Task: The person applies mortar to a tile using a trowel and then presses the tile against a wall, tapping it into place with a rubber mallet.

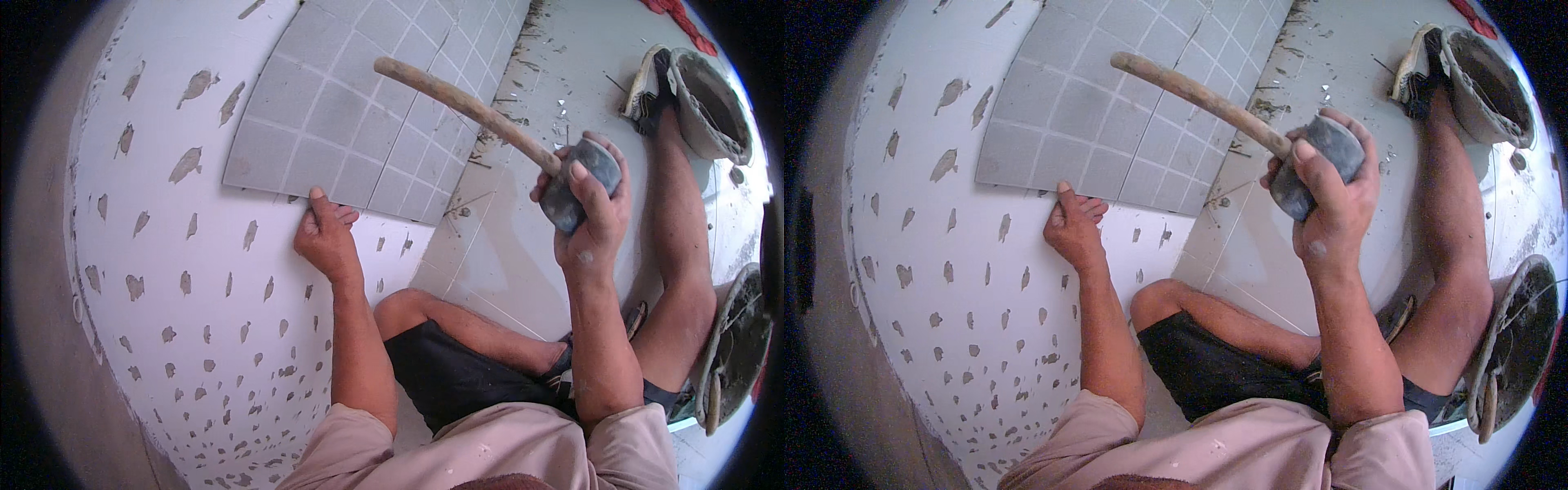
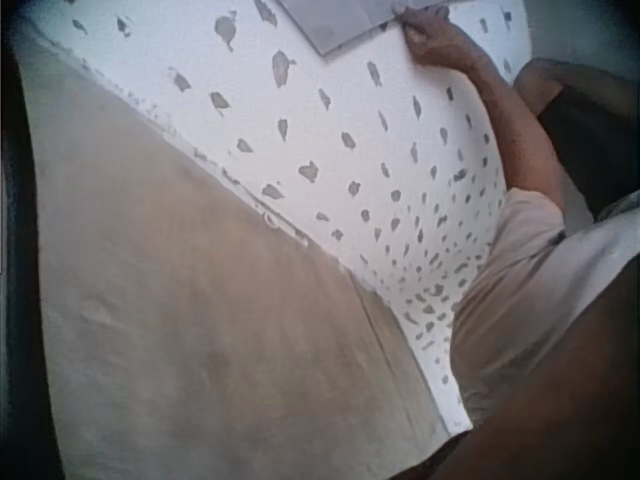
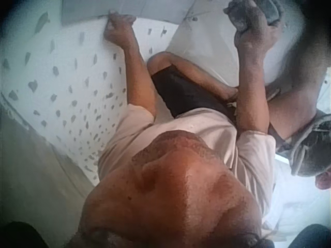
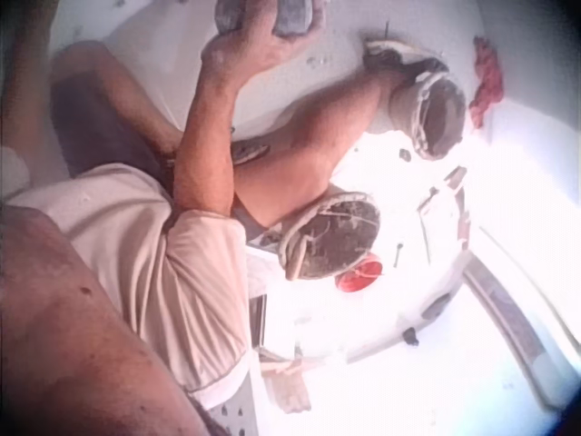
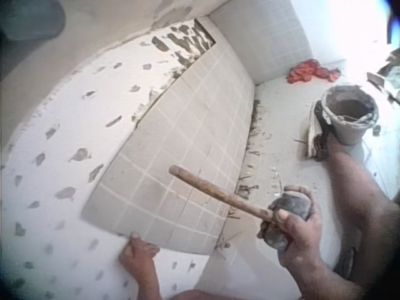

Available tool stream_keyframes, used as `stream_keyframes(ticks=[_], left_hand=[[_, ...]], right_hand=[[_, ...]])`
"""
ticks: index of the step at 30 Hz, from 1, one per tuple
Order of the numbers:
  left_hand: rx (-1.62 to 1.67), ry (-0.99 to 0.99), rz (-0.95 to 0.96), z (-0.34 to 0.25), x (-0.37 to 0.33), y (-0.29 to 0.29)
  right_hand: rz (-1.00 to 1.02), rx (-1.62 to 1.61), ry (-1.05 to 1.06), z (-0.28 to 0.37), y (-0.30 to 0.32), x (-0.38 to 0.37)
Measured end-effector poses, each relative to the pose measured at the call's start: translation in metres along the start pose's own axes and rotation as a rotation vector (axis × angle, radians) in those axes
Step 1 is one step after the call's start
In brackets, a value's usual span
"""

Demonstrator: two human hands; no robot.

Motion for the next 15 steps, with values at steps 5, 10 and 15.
stream_keyframes(ticks=[5,10,15], left_hand=[[-0.003,0.064,-0.008,0.002,0.003,0.000],[0.014,0.028,0.017,0.004,-0.001,0.006],[0.038,0.044,0.001,-0.002,0.005,-0.005]], right_hand=[[0.066,-0.044,-0.083,-0.029,-0.023,-0.020],[0.017,-0.074,-0.044,-0.011,-0.012,-0.012],[0.083,-0.079,-0.066,-0.012,-0.032,-0.038]])
Point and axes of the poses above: each hand's wrist, its own x-axis away from the middle knuckle, its own y-axis out of the back of the hand, z = x × y, the point moved 9 cm from there along -x, towards the middle knuckle, and after that the axes turned 5 degrees about z, right-handed, at the moved point
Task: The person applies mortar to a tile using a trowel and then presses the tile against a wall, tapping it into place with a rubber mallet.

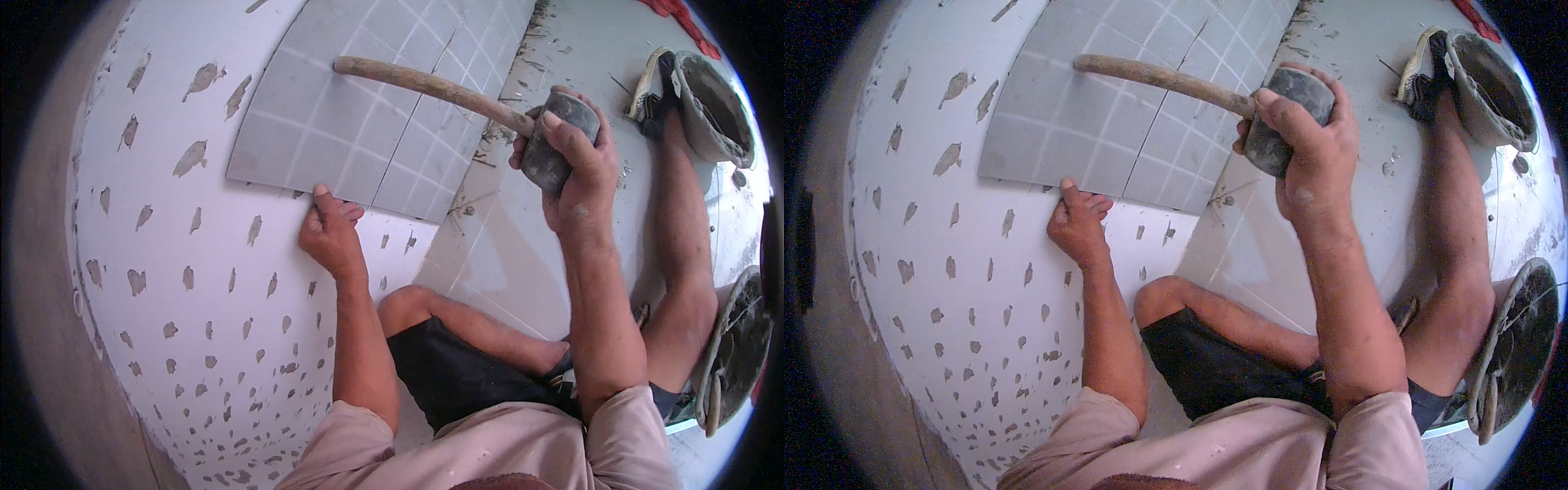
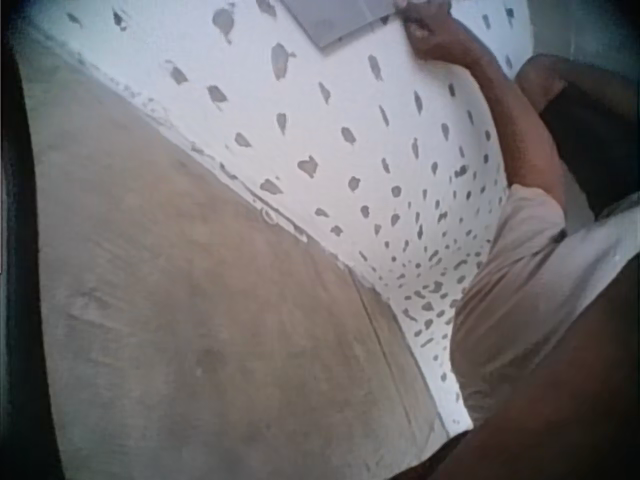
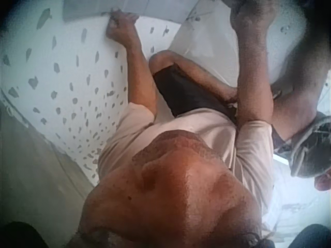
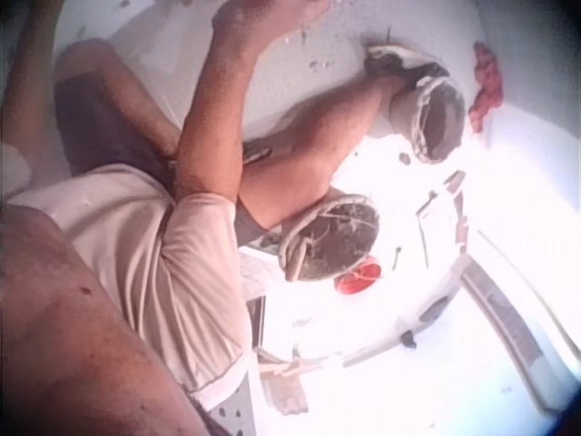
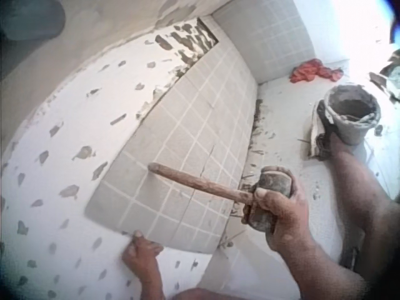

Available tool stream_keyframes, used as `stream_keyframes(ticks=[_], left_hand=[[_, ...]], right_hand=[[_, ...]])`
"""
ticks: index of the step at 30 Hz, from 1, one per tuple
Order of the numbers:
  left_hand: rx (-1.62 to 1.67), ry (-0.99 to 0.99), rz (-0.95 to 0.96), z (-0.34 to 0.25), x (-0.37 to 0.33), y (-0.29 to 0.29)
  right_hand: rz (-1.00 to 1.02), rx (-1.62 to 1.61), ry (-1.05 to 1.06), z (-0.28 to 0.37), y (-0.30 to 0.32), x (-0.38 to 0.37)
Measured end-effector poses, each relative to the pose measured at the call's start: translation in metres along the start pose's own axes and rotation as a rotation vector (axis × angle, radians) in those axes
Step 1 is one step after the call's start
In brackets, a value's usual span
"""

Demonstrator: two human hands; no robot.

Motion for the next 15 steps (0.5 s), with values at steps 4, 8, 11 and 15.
stream_keyframes(ticks=[4,8,11,15], left_hand=[[-0.031,0.003,-0.002,0.008,-0.004,0.009],[-0.022,-0.018,-0.015,0.001,-0.001,0.009],[-0.051,-0.017,0.023,0.003,-0.004,0.001],[-0.058,-0.017,0.027,0.005,-0.005,0.008]], right_hand=[[0.029,0.088,-0.028,0.006,-0.006,-0.002],[-0.002,0.148,0.077,0.036,-0.003,0.011],[-0.003,0.212,0.103,0.044,-0.014,0.005],[0.113,0.322,0.059,0.035,-0.033,-0.003]])
Point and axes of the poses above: each hand's wrist, its own x-axis away from the middle knuckle, its own y-axis out of the back of the hand, z = x × y, the point moved 9 cm from there along -x, towards the middle knuckle, and after that the axes turned 5 degrees about z, right-handed, at the moved point
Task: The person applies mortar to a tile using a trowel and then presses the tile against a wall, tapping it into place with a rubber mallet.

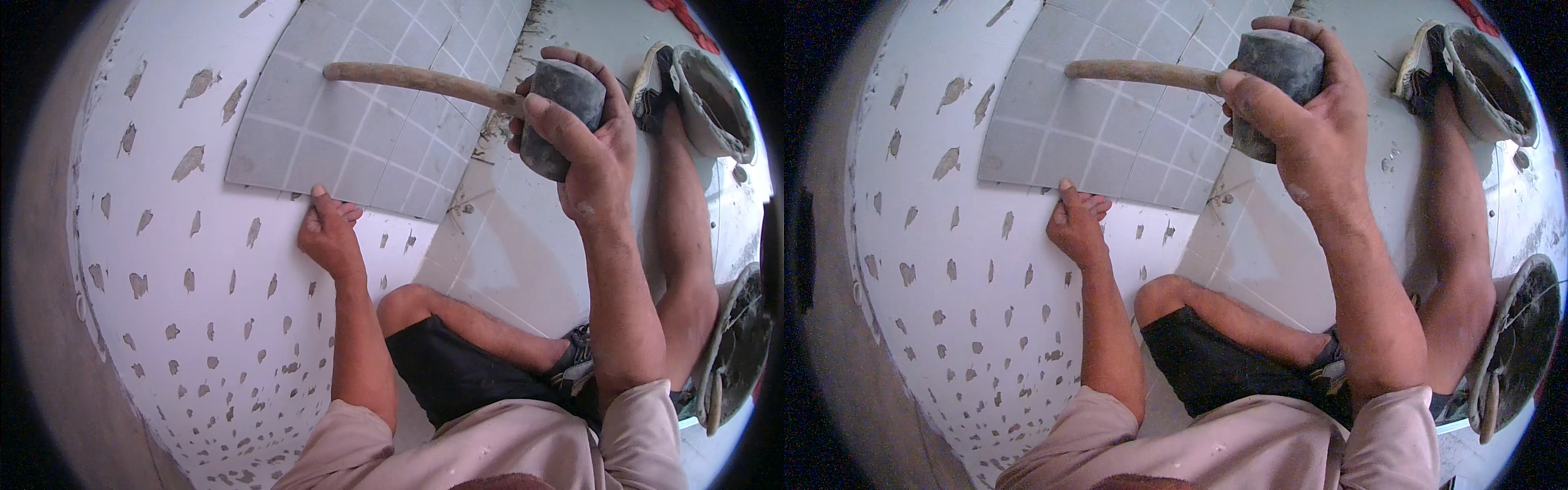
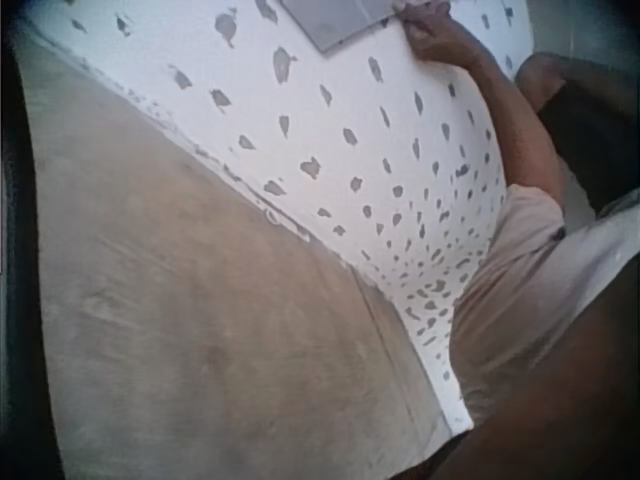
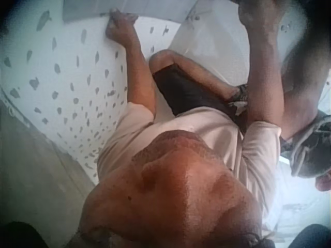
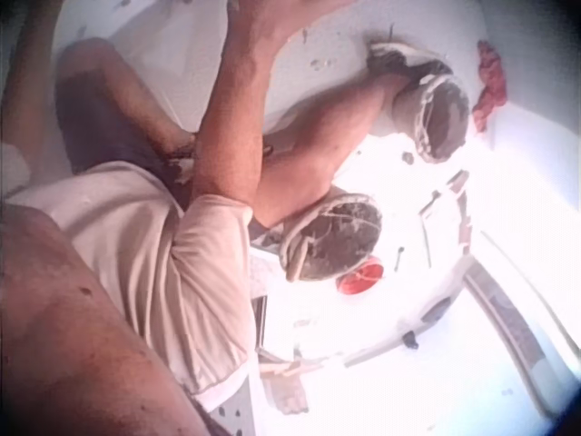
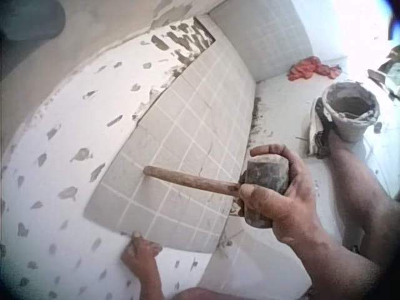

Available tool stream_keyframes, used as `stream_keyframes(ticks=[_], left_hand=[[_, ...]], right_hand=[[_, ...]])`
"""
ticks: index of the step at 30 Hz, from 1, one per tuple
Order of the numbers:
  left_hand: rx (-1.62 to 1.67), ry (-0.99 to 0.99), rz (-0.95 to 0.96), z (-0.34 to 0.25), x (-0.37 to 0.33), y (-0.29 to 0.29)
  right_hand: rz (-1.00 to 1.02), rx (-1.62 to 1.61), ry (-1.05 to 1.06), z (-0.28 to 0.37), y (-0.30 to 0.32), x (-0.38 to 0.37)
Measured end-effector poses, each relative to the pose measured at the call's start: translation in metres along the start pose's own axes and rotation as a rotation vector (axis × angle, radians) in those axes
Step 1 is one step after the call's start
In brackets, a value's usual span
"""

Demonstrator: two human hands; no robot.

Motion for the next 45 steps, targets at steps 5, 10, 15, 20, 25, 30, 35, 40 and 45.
stream_keyframes(ticks=[5,10,15,20,25,30,35,40,45], left_hand=[[0.005,0.001,-0.009,-0.011,0.002,-0.008],[-0.019,0.049,-0.017,0.003,0.008,-0.006],[-0.157,-0.053,0.134,0.042,0.014,-0.014],[-0.184,-0.105,0.127,0.056,0.017,-0.031],[-0.237,-0.099,0.134,0.049,0.018,-0.036],[-0.249,-0.086,0.129,0.048,0.018,-0.040],[-0.196,-0.057,0.127,0.053,0.014,-0.036],[-0.132,-0.085,0.135,0.056,0.020,-0.041],[-0.131,-0.066,0.148,0.064,0.016,-0.029]], right_hand=[[-0.034,0.020,0.134,0.026,0.026,0.001],[0.095,-0.296,0.042,0.005,0.000,-0.004],[-0.026,-0.017,0.063,-0.015,0.051,0.014],[-0.120,0.069,-0.009,-0.032,0.065,0.038],[-0.118,-0.028,0.040,-0.027,0.048,0.031],[-0.058,0.022,0.068,-0.042,0.023,0.036],[-0.140,-0.053,0.008,-0.038,0.034,0.057],[-0.105,-0.103,-0.056,-0.040,0.027,0.037],[-0.092,-0.165,-0.017,-0.045,0.024,0.038]])
Point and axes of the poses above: each hand's wrist, its own x-axis away from the middle knuckle, its own y-axis out of the back of the hand, z = x × y, the point moved 9 cm from there along -x, towards the middle knuckle, and after that the axes turned 5 degrees about z, right-handed, at the moved point
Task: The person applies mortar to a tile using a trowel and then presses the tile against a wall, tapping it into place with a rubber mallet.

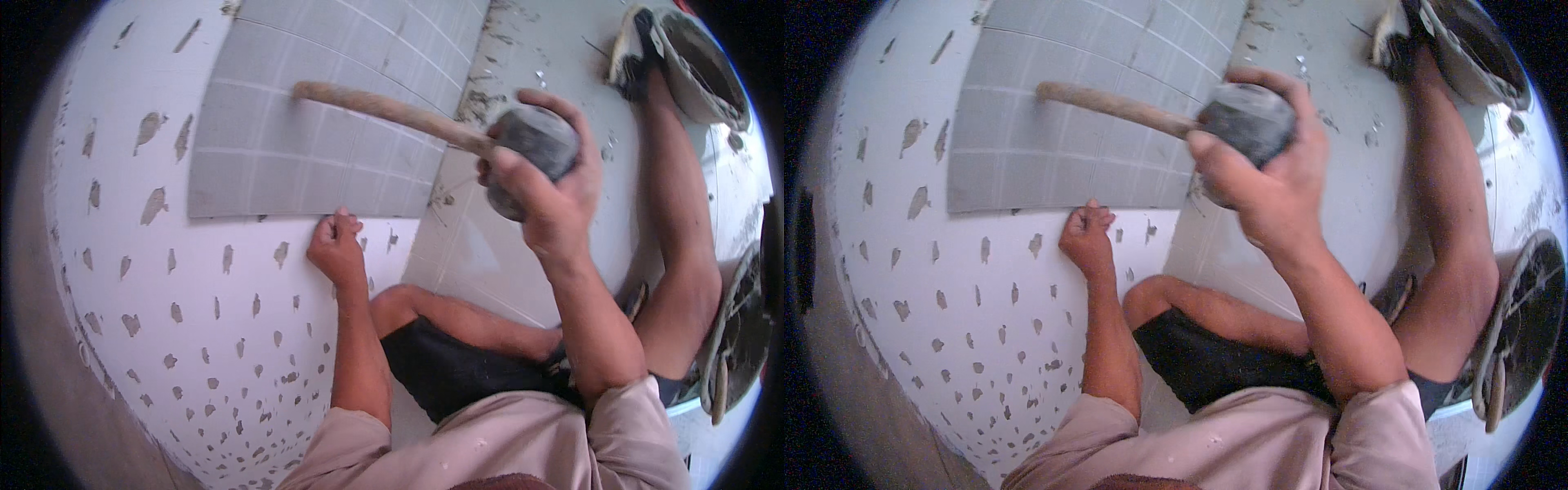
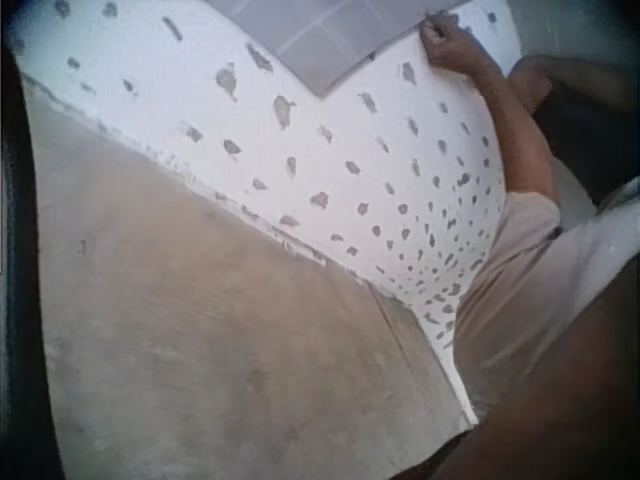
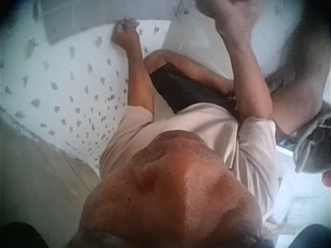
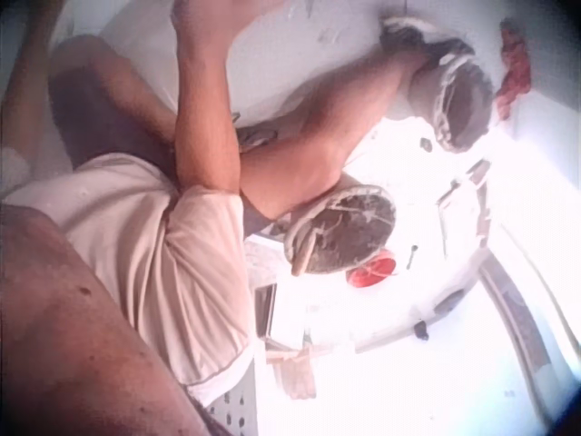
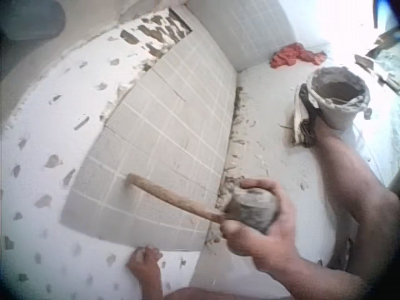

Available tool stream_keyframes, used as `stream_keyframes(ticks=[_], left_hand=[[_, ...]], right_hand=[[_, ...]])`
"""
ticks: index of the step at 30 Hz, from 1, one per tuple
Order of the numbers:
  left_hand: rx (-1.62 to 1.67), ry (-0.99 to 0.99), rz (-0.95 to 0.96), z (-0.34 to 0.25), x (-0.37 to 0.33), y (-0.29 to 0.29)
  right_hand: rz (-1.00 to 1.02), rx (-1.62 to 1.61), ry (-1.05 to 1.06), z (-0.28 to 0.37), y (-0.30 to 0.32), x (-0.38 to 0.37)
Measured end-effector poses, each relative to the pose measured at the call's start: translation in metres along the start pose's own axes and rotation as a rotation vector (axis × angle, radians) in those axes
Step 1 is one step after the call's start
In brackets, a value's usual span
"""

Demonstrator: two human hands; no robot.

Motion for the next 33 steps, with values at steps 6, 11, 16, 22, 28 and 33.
stream_keyframes(ticks=[6,11,16,22,28,33], left_hand=[[0.015,-0.010,0.015,-0.012,-0.002,-0.010],[-0.082,-0.057,0.021,-0.012,-0.002,0.000],[0.007,-0.024,0.011,-0.012,-0.003,-0.006],[-0.014,-0.073,0.019,-0.007,-0.005,0.001],[0.004,-0.027,0.017,-0.012,-0.001,-0.007],[0.014,0.005,0.014,-0.013,0.000,-0.007]], right_hand=[[-0.033,0.061,0.086,0.040,-0.001,-0.030],[0.070,0.109,0.021,0.018,-0.019,-0.040],[0.003,0.105,0.073,0.048,-0.015,-0.033],[0.059,0.096,0.014,0.024,-0.013,-0.042],[0.101,0.030,0.021,0.037,-0.013,-0.051],[0.019,-0.166,0.027,0.041,-0.003,-0.047]])
Point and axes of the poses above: each hand's wrist, its own x-axis away from the middle knuckle, its own y-axis out of the back of the hand, z = x × y, the point moved 9 cm from there along -x, towards the middle knuckle, and after that the axes turned 5 degrees about z, right-handed, at the moved point
